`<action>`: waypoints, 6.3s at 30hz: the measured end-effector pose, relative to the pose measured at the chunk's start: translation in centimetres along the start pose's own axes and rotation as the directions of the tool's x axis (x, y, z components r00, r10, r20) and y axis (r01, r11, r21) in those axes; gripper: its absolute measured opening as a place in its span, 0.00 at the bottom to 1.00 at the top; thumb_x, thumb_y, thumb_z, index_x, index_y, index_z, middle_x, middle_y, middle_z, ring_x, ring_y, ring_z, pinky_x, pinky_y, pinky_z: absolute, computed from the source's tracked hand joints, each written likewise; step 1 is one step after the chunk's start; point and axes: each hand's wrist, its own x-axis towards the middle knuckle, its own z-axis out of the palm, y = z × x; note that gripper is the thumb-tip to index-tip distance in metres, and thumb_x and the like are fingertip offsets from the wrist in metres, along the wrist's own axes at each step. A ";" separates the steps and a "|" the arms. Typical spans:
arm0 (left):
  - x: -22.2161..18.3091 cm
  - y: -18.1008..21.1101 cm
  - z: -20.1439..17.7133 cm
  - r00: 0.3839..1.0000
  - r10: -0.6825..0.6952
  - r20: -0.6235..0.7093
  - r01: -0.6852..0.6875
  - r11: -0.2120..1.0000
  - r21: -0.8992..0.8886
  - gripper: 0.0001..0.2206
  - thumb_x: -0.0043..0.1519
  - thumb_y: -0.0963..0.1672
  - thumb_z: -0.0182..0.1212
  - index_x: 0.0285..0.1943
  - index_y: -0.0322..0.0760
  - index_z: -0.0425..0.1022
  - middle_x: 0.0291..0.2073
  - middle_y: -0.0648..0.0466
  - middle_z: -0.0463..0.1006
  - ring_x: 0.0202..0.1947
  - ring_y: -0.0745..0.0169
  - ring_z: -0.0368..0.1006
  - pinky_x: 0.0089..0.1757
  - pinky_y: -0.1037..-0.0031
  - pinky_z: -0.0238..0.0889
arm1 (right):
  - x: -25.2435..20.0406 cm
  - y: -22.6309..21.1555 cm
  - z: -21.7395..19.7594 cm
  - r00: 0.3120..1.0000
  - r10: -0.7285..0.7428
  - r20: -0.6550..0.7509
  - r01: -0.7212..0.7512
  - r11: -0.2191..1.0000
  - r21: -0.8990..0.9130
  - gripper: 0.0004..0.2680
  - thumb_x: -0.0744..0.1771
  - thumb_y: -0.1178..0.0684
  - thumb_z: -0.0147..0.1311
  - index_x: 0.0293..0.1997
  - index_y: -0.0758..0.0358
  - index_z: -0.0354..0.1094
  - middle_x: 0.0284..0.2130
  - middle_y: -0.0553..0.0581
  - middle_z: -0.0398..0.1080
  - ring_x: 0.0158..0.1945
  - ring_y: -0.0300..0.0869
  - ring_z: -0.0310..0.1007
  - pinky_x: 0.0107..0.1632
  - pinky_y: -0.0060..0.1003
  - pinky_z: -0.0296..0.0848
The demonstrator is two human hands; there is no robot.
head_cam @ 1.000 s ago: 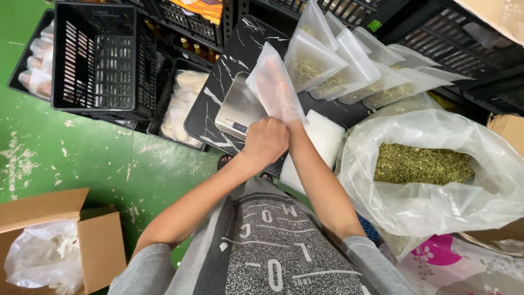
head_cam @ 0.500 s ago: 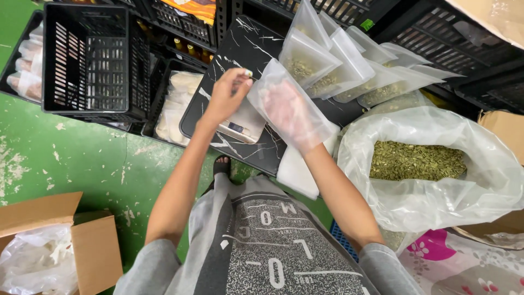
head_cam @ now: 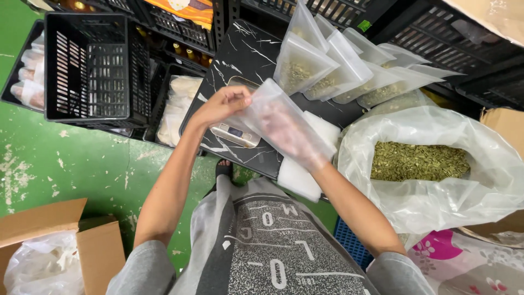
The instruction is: Packaging dried herbs from a large bulk bag into individual retail pouches using a scale for weight verification
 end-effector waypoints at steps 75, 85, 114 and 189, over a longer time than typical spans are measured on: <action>11.7 2.0 29.9 0.784 -0.087 0.614 -0.580 0.247 0.776 0.57 0.44 0.51 0.78 0.82 0.50 0.39 0.65 0.41 0.67 0.59 0.38 0.67 0.57 0.46 0.57 | -20.7 -16.0 -12.9 0.516 -0.738 -0.435 0.789 0.607 -0.094 0.18 0.69 0.40 0.31 0.64 0.51 0.57 0.64 0.49 0.56 0.70 0.47 0.48 0.72 0.50 0.46; 11.9 1.6 33.2 0.750 -0.076 0.657 -0.634 0.203 0.747 0.59 0.45 0.49 0.80 0.83 0.50 0.36 0.64 0.39 0.67 0.59 0.35 0.66 0.58 0.43 0.53 | -21.6 -15.2 -1.1 0.111 -0.817 -0.565 0.992 0.129 0.009 0.11 0.64 0.49 0.50 0.20 0.58 0.56 0.19 0.57 0.58 0.30 0.50 0.64 0.40 0.44 0.68; 12.0 0.4 31.7 0.724 0.277 0.632 -0.663 0.535 0.524 0.52 0.40 0.49 0.82 0.76 0.41 0.55 0.65 0.43 0.69 0.62 0.46 0.66 0.60 0.50 0.56 | -23.3 -16.5 -5.9 -0.236 -0.800 -0.552 0.820 0.141 -0.554 0.06 0.65 0.51 0.50 0.27 0.55 0.63 0.20 0.53 0.67 0.33 0.50 0.78 0.46 0.48 0.79; 11.9 -0.4 34.2 0.722 0.121 0.681 -0.679 0.314 0.664 0.56 0.46 0.50 0.79 0.82 0.48 0.42 0.64 0.42 0.67 0.61 0.45 0.64 0.57 0.48 0.55 | -24.3 -15.8 -6.4 0.092 -0.931 -0.354 0.986 0.133 -0.095 0.12 0.65 0.41 0.54 0.25 0.55 0.67 0.27 0.53 0.72 0.38 0.51 0.78 0.44 0.49 0.83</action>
